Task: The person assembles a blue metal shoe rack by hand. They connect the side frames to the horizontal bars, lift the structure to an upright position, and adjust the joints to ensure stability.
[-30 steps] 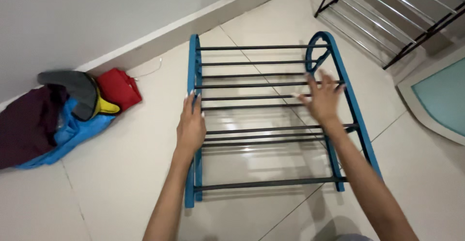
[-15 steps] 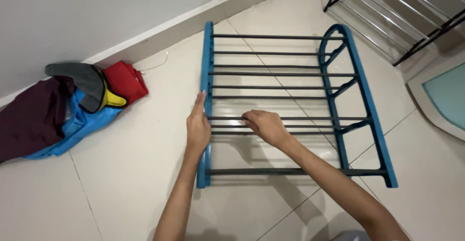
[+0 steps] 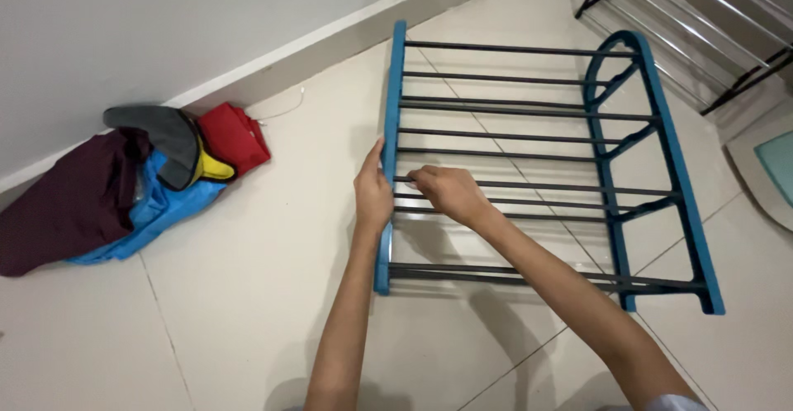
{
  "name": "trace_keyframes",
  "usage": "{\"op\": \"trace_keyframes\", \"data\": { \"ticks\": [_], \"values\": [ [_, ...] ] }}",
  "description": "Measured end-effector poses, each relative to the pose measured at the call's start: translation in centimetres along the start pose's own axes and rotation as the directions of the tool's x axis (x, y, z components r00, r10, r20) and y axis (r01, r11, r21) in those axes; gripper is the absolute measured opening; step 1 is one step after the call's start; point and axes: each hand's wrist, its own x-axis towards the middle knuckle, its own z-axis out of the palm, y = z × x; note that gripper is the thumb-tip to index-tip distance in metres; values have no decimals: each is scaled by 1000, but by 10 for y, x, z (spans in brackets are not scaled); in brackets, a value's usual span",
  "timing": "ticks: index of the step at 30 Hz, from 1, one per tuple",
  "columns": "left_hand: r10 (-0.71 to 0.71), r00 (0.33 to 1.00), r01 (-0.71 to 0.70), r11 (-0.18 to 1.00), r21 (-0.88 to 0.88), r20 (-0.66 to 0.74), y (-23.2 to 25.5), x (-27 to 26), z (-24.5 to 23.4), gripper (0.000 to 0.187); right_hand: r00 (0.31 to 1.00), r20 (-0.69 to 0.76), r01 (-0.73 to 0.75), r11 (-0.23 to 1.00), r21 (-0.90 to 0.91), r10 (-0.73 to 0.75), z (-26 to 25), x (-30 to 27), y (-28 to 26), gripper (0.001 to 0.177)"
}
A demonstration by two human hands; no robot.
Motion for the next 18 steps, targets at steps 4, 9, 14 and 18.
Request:
{"op": "trace_keyframes", "data": {
  "ticks": [4,9,14,18],
  "values": [
    [100,994,-98,993,59,-38,-10,4,1,51,1000,-22,-20,1000,6,20,9,5,-3,11],
    [59,998,-56,994,92,-27,-19,3,4,52,999,-11,-49,999,-2,49,9,5,-2,13],
    [111,993,-106,989,101,-46,-19,4,4,47,997,-46,-54,998,22,55,10,8,-3,14],
    [77,997,-75,995,69,-26,-15,4,3,48,996,-11,-87,996,-29,86,14,7,0,17]
  ]
}}
